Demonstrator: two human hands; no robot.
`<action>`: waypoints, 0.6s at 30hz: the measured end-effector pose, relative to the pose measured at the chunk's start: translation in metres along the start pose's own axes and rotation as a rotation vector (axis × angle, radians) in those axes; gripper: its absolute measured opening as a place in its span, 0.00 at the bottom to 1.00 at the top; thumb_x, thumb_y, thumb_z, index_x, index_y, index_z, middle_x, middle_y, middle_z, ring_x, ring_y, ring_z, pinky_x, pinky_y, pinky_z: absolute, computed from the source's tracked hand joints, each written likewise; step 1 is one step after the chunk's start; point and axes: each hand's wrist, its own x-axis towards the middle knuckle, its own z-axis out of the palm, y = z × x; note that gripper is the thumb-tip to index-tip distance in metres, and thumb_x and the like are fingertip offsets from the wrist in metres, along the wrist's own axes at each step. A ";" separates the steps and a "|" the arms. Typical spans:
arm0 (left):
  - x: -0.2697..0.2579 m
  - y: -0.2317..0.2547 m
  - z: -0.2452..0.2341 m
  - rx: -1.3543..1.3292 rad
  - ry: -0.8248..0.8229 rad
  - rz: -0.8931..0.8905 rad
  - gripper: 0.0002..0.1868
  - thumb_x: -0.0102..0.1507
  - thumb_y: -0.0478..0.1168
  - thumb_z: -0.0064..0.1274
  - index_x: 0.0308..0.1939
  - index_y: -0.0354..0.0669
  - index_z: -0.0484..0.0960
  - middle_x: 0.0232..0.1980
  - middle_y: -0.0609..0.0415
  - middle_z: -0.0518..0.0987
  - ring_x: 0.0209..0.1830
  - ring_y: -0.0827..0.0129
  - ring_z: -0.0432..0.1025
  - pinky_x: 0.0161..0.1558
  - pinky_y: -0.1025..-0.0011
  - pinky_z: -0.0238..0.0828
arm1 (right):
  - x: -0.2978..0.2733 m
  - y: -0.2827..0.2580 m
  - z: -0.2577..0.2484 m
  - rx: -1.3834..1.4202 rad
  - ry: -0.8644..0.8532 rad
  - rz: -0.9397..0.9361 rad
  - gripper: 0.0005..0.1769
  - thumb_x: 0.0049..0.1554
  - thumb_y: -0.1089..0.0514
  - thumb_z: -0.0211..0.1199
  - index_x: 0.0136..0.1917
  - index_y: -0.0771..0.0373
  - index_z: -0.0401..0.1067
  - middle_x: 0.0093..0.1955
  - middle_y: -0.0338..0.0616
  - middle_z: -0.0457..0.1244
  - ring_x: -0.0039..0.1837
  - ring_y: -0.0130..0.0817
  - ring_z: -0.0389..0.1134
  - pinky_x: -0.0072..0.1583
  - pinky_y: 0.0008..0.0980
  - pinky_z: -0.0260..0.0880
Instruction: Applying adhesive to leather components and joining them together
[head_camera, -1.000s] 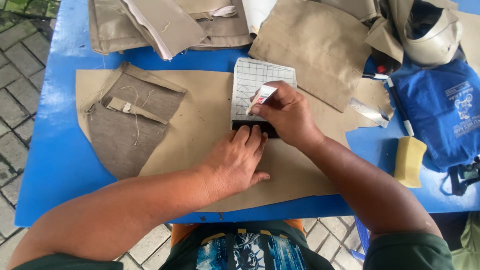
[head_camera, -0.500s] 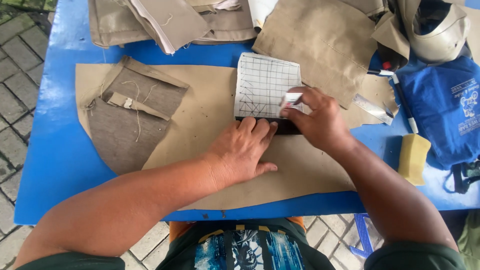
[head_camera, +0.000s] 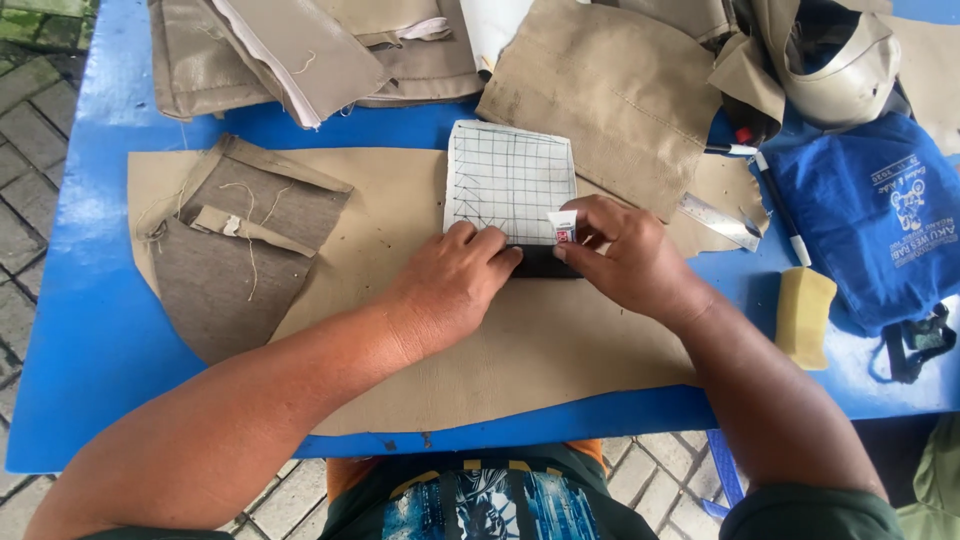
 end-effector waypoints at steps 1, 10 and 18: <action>0.003 -0.003 -0.008 0.003 0.001 -0.005 0.12 0.70 0.40 0.42 0.50 0.49 0.82 0.43 0.55 0.71 0.42 0.59 0.73 0.36 0.63 0.76 | 0.001 0.001 -0.001 0.001 -0.003 -0.005 0.18 0.53 0.67 0.72 0.57 0.65 0.74 0.44 0.51 0.72 0.46 0.46 0.75 0.50 0.41 0.77; 0.006 -0.021 -0.030 -0.002 -0.170 0.004 0.07 0.66 0.43 0.55 0.41 0.45 0.83 0.41 0.52 0.75 0.45 0.60 0.75 0.41 0.65 0.78 | -0.003 0.008 0.008 -0.017 -0.066 -0.007 0.17 0.56 0.65 0.71 0.58 0.64 0.73 0.45 0.53 0.70 0.47 0.49 0.74 0.50 0.45 0.78; 0.011 -0.034 -0.022 -0.115 -0.112 -0.035 0.13 0.72 0.40 0.44 0.59 0.46 0.78 0.39 0.52 0.77 0.44 0.59 0.78 0.46 0.63 0.79 | -0.003 -0.013 0.002 -0.164 -0.017 -0.106 0.19 0.50 0.60 0.76 0.53 0.66 0.74 0.44 0.57 0.70 0.47 0.56 0.74 0.49 0.47 0.75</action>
